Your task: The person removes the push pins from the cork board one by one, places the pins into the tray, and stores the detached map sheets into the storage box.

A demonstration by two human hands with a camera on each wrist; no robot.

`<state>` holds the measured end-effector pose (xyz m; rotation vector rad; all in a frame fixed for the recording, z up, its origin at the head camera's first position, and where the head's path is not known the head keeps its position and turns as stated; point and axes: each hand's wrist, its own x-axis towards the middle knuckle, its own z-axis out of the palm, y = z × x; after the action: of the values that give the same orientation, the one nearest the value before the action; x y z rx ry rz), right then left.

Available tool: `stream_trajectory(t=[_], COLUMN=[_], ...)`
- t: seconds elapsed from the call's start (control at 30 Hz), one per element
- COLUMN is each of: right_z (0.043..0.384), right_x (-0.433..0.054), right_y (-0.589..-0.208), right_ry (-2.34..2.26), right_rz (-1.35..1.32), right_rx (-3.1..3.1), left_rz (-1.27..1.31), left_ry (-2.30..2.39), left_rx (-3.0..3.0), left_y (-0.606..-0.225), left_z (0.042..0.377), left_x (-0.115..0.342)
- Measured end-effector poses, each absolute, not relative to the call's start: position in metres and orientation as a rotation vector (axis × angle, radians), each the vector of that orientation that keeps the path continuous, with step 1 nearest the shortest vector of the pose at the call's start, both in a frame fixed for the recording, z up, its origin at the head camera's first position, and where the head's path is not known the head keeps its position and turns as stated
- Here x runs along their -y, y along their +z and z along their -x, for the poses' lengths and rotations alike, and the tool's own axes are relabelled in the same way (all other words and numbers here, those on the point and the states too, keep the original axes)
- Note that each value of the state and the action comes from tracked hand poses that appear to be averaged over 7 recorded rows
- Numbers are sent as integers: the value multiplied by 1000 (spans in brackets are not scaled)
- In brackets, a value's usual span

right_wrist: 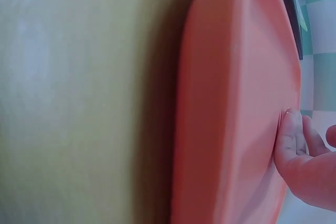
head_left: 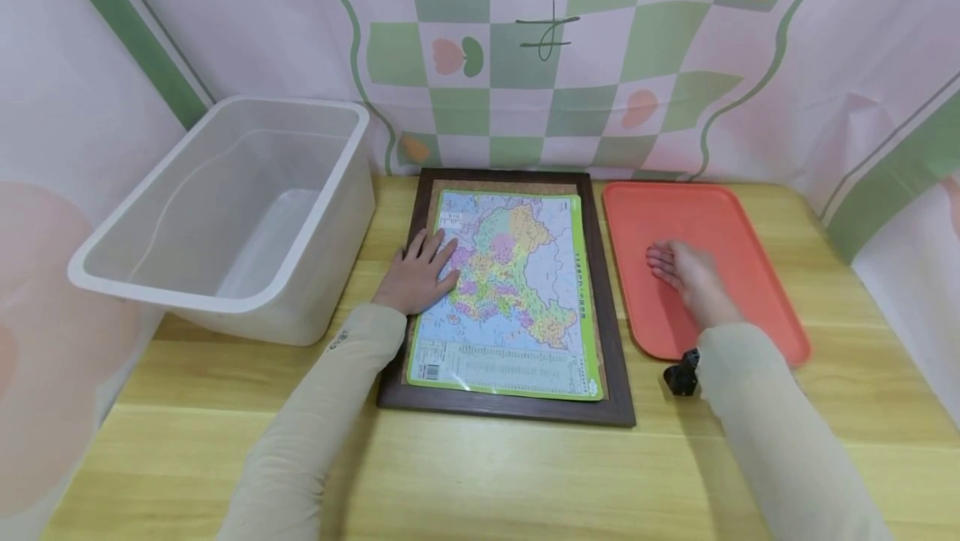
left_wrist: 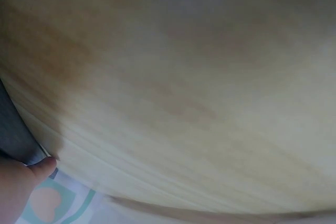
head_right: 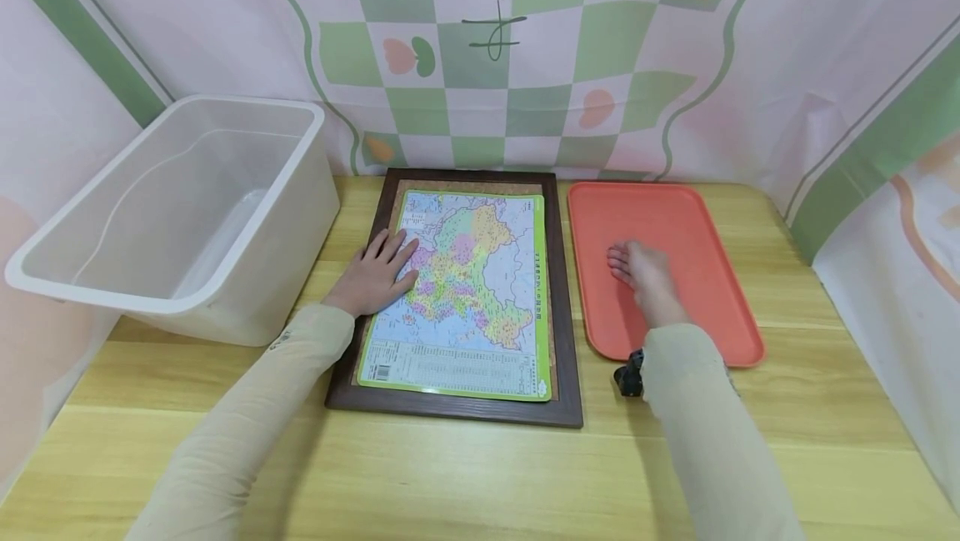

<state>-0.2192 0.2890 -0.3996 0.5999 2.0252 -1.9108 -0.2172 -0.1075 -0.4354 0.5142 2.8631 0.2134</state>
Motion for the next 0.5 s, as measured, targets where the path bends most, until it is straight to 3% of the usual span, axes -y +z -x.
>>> stream_trajectory(t=[0.5], right_z=[219], right_x=[-258], right_y=[-397], right_ry=[-1478], right_rz=[-308], right_rx=[-2480], left_rz=[-523], left_ry=[225], left_rx=[-2863], left_y=[-435], left_z=[217], left_x=[108])
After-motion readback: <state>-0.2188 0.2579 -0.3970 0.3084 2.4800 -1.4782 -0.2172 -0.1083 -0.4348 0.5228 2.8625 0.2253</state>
